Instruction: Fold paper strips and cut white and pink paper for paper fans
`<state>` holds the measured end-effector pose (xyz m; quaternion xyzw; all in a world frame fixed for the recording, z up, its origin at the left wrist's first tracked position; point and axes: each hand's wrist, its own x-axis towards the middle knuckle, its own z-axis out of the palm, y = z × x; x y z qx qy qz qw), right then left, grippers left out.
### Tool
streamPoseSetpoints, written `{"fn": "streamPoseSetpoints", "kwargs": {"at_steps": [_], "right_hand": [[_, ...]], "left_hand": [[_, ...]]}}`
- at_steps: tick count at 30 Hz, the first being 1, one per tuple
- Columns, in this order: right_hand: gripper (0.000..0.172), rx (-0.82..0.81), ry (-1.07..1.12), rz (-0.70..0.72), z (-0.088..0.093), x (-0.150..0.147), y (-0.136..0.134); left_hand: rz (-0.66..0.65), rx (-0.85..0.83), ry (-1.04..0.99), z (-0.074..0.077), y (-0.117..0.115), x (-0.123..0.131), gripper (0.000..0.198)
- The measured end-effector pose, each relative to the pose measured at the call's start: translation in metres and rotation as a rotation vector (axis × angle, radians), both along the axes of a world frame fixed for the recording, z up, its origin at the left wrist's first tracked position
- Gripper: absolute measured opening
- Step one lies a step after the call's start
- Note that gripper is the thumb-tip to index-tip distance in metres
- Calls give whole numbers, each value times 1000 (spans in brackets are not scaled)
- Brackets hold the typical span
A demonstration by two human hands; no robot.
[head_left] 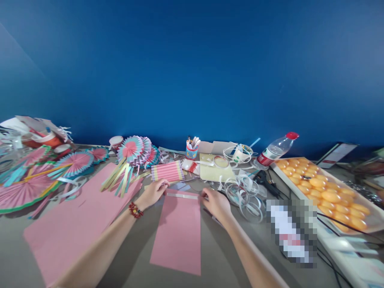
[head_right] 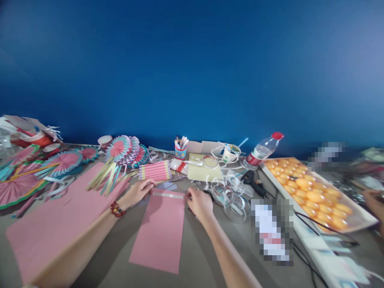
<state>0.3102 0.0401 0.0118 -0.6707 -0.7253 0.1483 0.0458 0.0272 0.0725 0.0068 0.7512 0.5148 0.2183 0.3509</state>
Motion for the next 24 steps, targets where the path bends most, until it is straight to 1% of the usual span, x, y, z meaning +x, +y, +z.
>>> {"fn": "streamPoseSetpoints", "kwargs": {"at_steps": [4,12,17,24], "right_hand": [[13,7,0,-30,-2,-2,0],[11,21,25,-47,-3,-3,-1],[11,19,71,-25,-2,0,-1],[11,44,204,50,0,9,-6]], "left_hand": [[-3,52,11,2,0,1,23],[-73,130,105,-5,-2,3,17],[-113,180,205,-6,-8,6,23],[-148,230,311,-6,-7,9,14]]}}
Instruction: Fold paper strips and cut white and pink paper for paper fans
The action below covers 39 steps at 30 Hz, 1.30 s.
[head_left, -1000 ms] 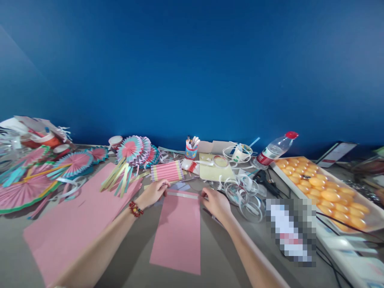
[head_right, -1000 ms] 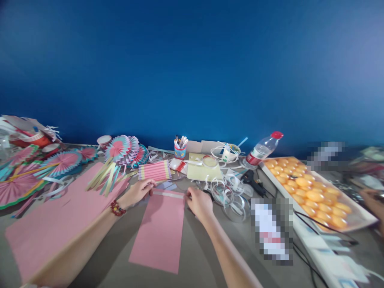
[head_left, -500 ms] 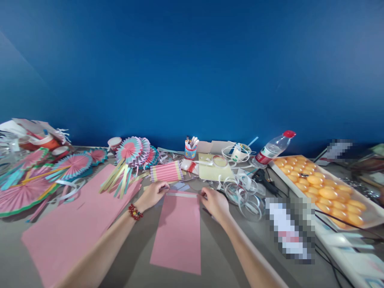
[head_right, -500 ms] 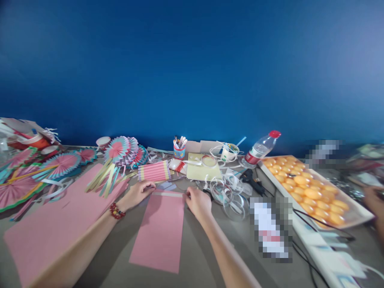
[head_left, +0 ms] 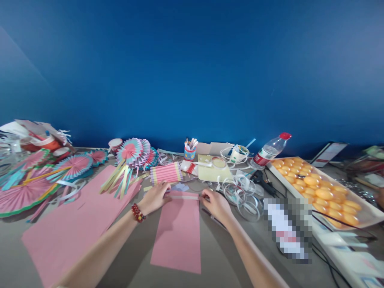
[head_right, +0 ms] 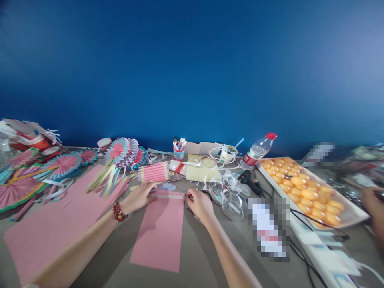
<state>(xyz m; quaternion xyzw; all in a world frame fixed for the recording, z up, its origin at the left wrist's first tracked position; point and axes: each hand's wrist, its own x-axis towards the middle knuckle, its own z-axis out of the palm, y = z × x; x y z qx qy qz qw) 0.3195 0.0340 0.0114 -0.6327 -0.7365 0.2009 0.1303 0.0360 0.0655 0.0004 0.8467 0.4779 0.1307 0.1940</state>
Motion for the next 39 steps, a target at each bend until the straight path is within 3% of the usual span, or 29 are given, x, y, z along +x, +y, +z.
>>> {"fn": "streamPoseSetpoints", "kwargs": {"at_steps": [10,16,19,22,25,27,33,36,39], "right_hand": [[14,33,137,29,6,21,-20],[14,-43,210,123,39,46,-52],[15,-63,233,95,47,67,-70],[17,-50,258,0,39,87,-86],[20,-38,269,-68,23,100,-99],[22,-42,283,-84,15,103,-106],[27,47,317,-142,13,118,-116],[27,114,300,-170,19,125,-114],[25,149,306,-153,29,112,-107]], "left_hand": [[-101,36,114,15,1,19,28],[-244,36,210,27,7,63,32],[-270,19,269,27,11,81,29],[-288,7,291,26,15,91,30],[-303,-10,279,29,19,93,11],[-295,-19,254,36,21,90,3],[-187,-61,129,69,10,43,21],[-110,-113,80,59,-22,13,18],[117,-219,-30,31,-63,-10,20]]}}
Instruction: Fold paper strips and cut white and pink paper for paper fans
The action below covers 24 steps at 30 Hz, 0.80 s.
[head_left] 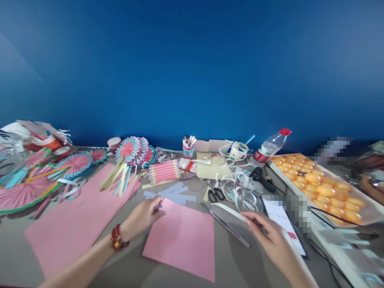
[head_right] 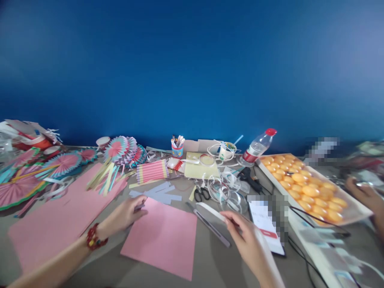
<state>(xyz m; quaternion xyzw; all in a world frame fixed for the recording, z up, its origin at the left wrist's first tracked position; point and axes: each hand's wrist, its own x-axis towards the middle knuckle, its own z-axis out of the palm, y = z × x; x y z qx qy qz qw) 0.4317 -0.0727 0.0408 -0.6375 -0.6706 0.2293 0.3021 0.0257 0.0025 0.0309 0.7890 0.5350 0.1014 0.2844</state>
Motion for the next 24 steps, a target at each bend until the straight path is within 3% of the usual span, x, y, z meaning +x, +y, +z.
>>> {"fn": "streamPoseSetpoints", "kwargs": {"at_steps": [3,5,7,9,12,15,19,24], "right_hand": [[22,-35,42,152,16,-39,10],[21,-101,112,343,29,-73,17],[22,-147,187,533,42,-103,24],[23,-179,218,619,52,-123,30],[24,-175,255,577,55,-130,36],[23,-201,278,430,45,-119,39],[21,-270,220,331,24,-106,36],[20,-274,39,322,-1,-101,29]], "left_hand": [[165,79,35,-17,-26,-14,35],[210,160,-40,-10,-30,-16,37],[111,126,-197,8,-27,-11,36],[-85,-32,-312,28,-20,-3,41],[-268,-317,-385,45,-11,8,32],[-211,-463,-391,43,-5,6,30],[-106,-458,-356,30,-5,-5,29],[-47,-440,-326,19,-18,-9,21]]}}
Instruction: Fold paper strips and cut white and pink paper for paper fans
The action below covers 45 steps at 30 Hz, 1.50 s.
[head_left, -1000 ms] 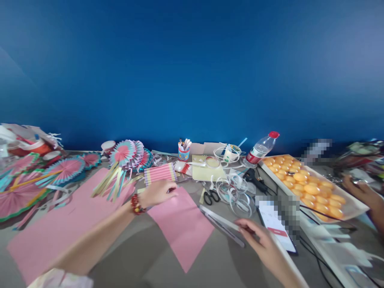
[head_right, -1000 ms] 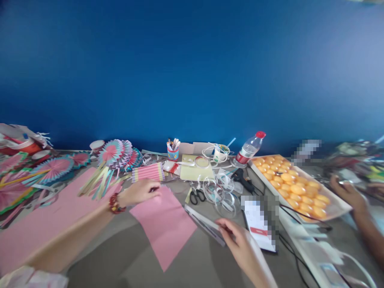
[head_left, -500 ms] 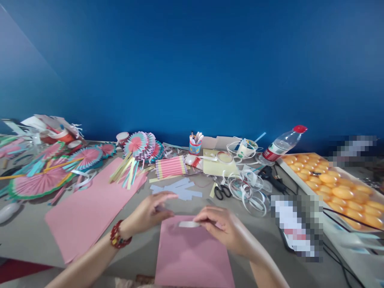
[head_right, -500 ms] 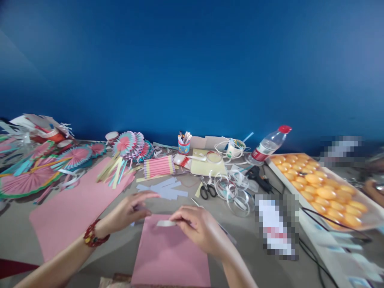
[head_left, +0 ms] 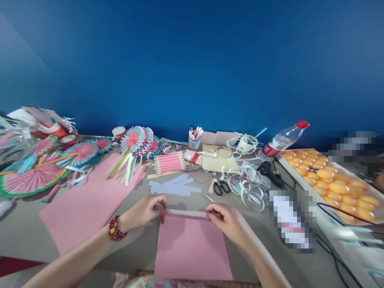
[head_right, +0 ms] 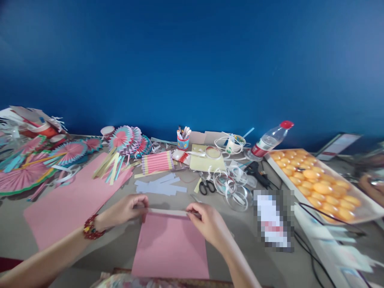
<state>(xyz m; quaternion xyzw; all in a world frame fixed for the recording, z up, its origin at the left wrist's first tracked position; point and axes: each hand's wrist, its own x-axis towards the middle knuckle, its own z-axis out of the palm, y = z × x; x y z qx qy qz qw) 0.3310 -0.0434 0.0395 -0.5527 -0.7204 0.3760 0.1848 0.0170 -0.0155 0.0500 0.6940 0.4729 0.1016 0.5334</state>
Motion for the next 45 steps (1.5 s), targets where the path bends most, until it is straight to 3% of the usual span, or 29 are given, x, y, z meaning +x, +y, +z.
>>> {"fn": "streamPoseSetpoints", "kwargs": {"at_steps": [6,17,45], "right_hand": [[22,118,-137,-25,-23,5,-10],[15,409,-394,-145,-42,-2,-17],[19,495,-360,-233,-51,-10,-31]], "left_hand": [[36,264,280,-15,-14,9,18],[47,482,516,-36,-29,21,13],[235,528,442,-50,-43,11,16]]}}
